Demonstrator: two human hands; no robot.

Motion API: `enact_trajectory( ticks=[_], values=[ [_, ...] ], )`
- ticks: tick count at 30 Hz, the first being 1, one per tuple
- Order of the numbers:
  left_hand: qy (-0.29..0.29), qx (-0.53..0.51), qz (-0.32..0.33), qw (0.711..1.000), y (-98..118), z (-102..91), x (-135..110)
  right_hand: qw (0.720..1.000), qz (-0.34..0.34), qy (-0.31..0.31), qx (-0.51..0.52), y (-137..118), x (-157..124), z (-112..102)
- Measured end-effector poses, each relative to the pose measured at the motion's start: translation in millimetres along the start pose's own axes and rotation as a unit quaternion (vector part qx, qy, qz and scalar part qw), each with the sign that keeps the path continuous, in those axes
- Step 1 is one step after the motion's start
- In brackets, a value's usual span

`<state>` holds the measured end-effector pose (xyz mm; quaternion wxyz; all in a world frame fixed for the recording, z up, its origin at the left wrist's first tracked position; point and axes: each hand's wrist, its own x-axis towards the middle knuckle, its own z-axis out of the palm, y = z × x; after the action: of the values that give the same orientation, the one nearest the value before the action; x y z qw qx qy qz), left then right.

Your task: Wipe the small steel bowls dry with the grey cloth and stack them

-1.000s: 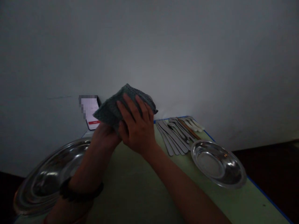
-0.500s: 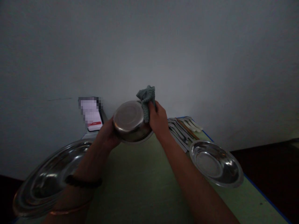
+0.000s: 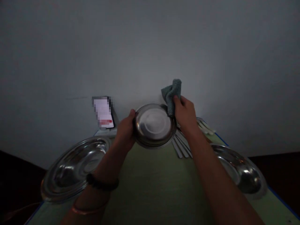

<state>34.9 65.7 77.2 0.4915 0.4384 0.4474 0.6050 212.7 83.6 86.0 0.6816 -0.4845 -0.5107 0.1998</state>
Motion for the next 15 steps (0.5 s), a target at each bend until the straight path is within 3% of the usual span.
enact_trajectory(
  ticks=[4, 7, 11, 15],
  values=[
    [-0.065, 0.149, 0.072, 0.984, 3, 3.5, -12, 0.980, -0.017, -0.197, -0.025, -13, -8, -7],
    [-0.107, 0.166, 0.097, 0.975, 8, 0.4, -15, 0.962, 0.000, -0.274, -0.003, -20, -14, -7],
    [-0.120, 0.138, 0.068, 0.981, 16, -9.6, -11, 0.958, 0.057, -0.280, 0.038, -16, -16, -3],
    [-0.047, 0.009, 0.028, 0.998, 24, -14.3, -6, 0.975, 0.051, -0.193, 0.100, -8, -13, 4]
  ],
)
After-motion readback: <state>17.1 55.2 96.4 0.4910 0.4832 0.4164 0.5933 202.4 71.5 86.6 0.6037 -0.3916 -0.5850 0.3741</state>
